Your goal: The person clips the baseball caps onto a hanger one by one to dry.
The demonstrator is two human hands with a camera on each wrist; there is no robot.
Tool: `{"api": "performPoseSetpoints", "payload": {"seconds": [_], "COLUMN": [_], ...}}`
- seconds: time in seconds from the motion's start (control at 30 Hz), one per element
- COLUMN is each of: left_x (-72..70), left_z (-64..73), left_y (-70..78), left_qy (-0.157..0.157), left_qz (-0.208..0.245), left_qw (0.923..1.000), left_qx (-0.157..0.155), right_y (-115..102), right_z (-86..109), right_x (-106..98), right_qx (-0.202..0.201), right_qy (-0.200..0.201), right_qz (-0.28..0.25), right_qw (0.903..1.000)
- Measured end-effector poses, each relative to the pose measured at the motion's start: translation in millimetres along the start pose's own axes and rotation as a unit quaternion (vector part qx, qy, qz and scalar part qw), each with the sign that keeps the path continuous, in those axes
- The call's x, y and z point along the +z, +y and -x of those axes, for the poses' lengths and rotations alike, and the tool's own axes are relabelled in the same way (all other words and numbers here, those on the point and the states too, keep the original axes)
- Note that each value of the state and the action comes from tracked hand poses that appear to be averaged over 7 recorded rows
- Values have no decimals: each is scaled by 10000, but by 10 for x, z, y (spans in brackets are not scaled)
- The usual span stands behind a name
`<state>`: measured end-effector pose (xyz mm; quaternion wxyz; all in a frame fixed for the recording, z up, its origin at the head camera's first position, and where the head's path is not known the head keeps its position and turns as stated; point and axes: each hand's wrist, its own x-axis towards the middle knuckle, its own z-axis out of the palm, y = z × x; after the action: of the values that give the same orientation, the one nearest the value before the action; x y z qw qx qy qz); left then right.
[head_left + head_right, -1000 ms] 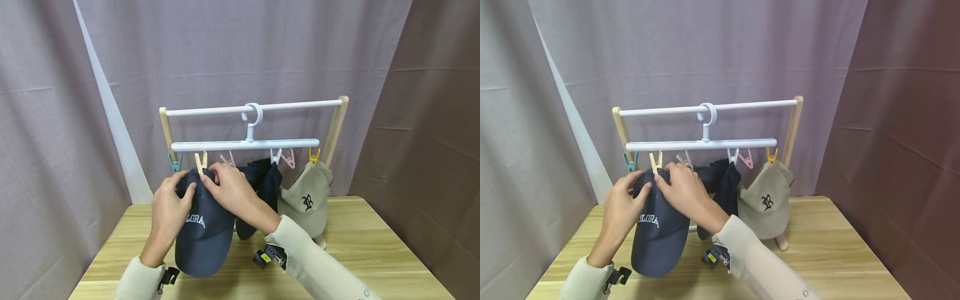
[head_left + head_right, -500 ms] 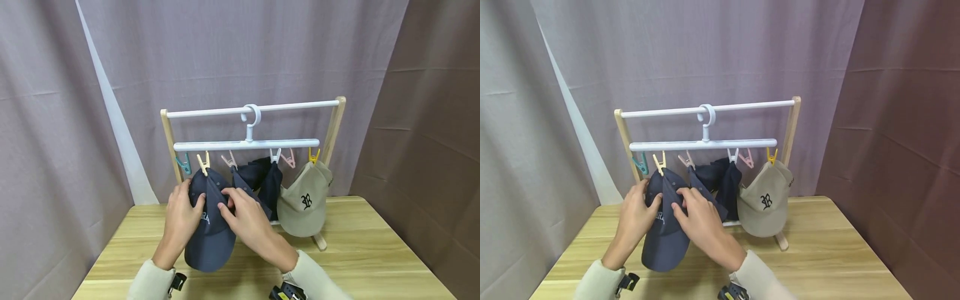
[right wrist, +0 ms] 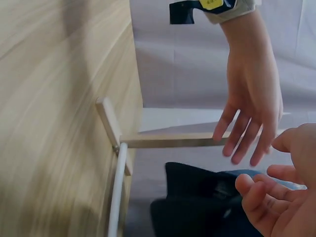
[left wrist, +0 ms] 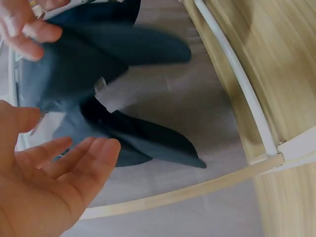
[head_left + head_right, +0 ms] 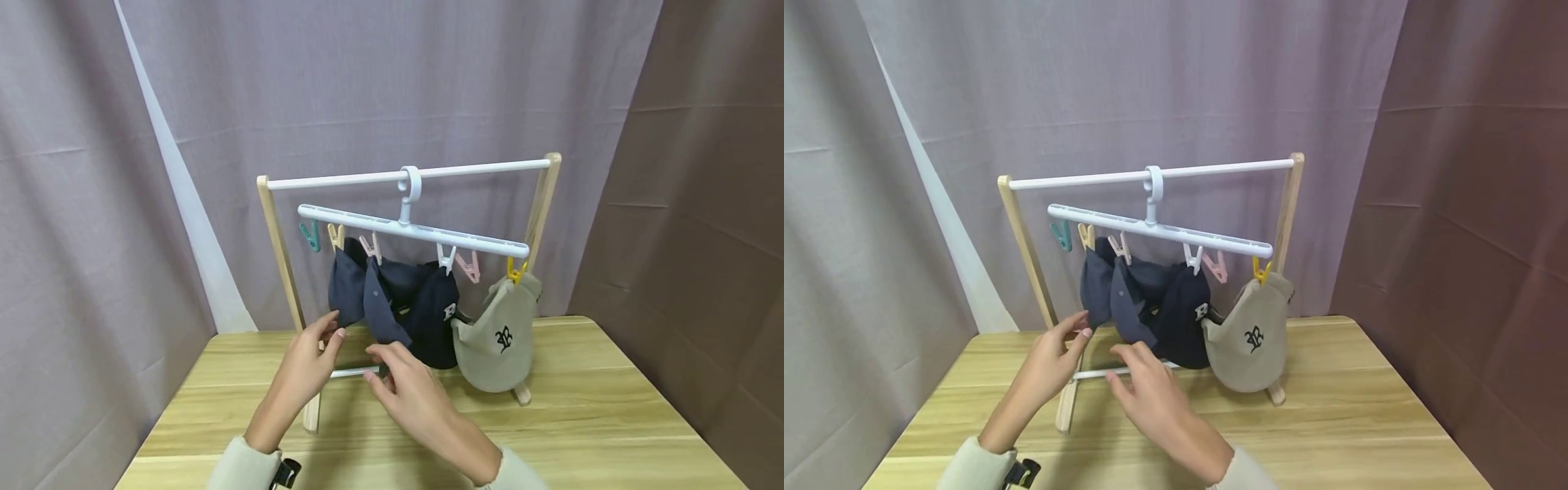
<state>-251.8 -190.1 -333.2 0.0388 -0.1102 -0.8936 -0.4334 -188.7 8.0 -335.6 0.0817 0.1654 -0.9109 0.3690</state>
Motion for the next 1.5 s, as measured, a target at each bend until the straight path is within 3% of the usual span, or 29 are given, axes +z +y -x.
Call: {"api": "performPoseSetpoints", "payload": {"seconds": [0.3,0.77,1.0,1.2,1.5], "left_x": [-60,-63,-39,28,124], "left_z": [185,561,785,870,915], "left_y": [4,142,100,30,-25], "left_qy": [264,429,859,1021,805], "left_qz": [84,-694,-1311,-1412,-1332], "left_qw": [9989,9946,9854,9827,9873], "left_qx": [379,649,665,630,306], "right_y": [154,303,405,462,641], "right_z": [271,737,875,838,653], "right_x": [-86,-469,-556,-605,-565], "right_qx": [345,1020,898,513,1005], "right_qy": [468,738,875,1282,433], "right_qz": [313,372,873,1088,1325], "right_qw": [9978,9913,9883,9844,9851]}}
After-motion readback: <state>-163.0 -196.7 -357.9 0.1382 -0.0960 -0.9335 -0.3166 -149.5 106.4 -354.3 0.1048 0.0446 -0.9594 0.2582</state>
